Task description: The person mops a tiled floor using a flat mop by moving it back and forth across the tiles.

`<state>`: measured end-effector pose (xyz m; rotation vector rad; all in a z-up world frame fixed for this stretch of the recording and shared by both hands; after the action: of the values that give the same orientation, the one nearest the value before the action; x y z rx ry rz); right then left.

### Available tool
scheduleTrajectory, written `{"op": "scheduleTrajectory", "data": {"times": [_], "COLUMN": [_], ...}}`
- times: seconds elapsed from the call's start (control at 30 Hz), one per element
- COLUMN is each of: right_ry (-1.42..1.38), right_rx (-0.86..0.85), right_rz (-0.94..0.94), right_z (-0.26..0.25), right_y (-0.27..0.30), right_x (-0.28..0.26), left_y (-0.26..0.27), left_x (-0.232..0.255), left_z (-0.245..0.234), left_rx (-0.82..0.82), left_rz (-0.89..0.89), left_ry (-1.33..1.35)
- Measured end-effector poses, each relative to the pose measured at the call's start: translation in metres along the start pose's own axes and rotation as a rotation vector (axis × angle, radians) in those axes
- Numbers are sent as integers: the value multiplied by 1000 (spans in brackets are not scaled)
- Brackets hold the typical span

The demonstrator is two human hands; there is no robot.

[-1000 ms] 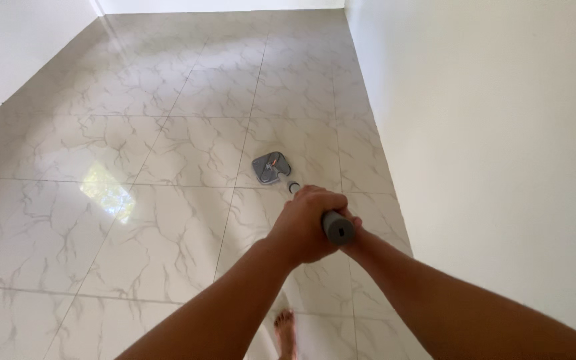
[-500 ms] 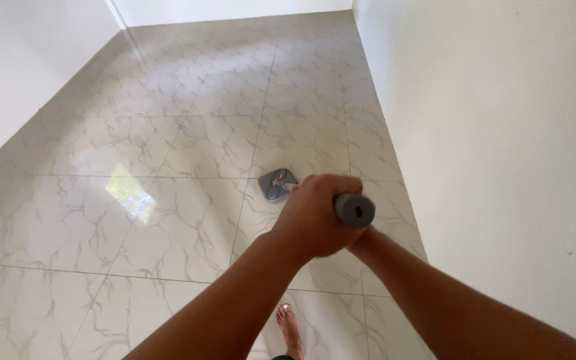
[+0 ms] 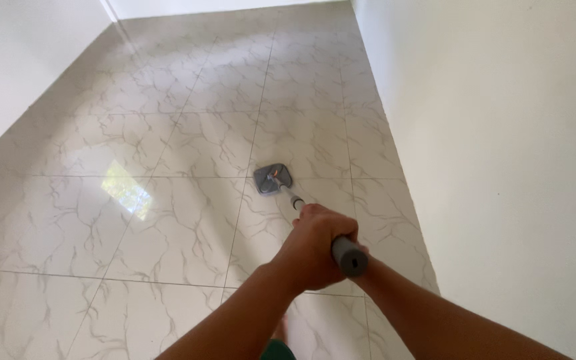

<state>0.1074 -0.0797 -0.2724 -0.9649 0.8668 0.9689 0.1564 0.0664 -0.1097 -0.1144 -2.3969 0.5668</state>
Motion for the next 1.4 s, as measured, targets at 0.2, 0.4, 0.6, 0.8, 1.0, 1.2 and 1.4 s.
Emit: {"op": "scheduleTrajectory", "data": {"times": [0.2, 0.4, 0.6, 0.8, 1.0, 1.2, 1.4], "right_ry": [44, 39, 30, -55, -125, -276, -309], "right_rx": [-12, -6, 46, 73, 88, 58, 41], "right_rz": [29, 63, 80, 114, 152, 128, 119], "right_z": [-30, -51, -78, -106, -115, -104, -72], "right_y": [-46, -129, -220, -291, -314, -323, -297], "right_x": [15, 41, 59, 67, 82, 96, 84], "left_y": [-19, -47, -87, -126, -134, -127, -99], "left_x": [-54, -130, -218, -289, -316, -304, -257], "left_z": [-1, -39, -80, -100, -111, -125, -128], "left_rx": [-58, -49, -2, -127, -144, 9, 39], "left_rz": [-83, -135, -67, -87, -107, -25, -37], "left_ry": [78, 111, 77, 114, 65, -17, 10]}}
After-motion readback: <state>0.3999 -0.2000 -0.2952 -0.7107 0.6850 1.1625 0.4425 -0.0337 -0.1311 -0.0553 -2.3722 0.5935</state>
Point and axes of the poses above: each hand's wrist, its own y-axis away from the middle knuckle, its own z-axis out of the palm, x = y × z, the point moved 1 cm from there along -y, towards the middle knuckle, and after that the axes turned 8 degrees about -y, right-handed, at the moved point
